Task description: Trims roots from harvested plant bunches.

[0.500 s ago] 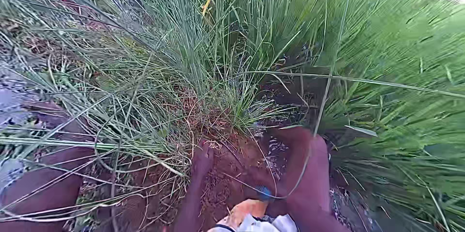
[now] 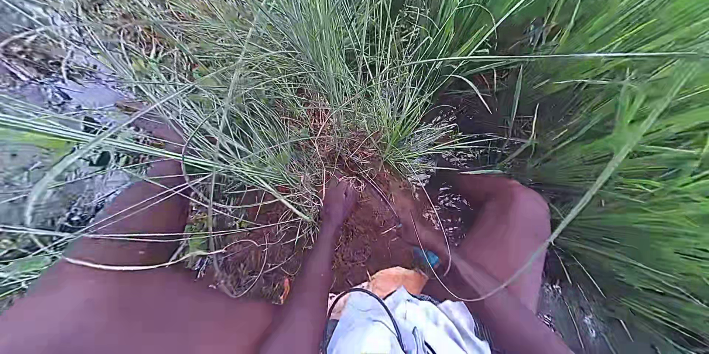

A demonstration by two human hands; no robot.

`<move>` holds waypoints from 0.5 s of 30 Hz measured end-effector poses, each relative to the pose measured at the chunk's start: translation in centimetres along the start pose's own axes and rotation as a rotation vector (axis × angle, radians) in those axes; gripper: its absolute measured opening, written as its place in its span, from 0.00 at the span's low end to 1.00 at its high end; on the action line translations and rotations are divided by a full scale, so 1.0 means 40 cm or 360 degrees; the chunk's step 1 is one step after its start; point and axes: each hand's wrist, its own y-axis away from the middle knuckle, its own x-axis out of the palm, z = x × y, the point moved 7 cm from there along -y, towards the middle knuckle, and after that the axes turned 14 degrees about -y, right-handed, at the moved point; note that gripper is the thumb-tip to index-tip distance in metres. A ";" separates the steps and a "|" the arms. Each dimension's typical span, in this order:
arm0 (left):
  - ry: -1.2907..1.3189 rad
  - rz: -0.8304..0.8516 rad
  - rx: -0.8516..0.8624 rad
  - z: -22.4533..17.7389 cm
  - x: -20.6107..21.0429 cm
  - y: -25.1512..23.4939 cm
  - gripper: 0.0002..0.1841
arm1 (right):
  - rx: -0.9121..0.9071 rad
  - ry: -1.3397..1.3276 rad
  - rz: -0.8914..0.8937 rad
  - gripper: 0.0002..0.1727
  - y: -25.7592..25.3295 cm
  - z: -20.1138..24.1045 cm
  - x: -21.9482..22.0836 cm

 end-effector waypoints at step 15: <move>-0.0046 -0.0036 -0.0118 0.050 -0.056 -0.049 0.22 | 0.0080 -0.1341 -0.0480 0.23 0.028 -0.082 -0.043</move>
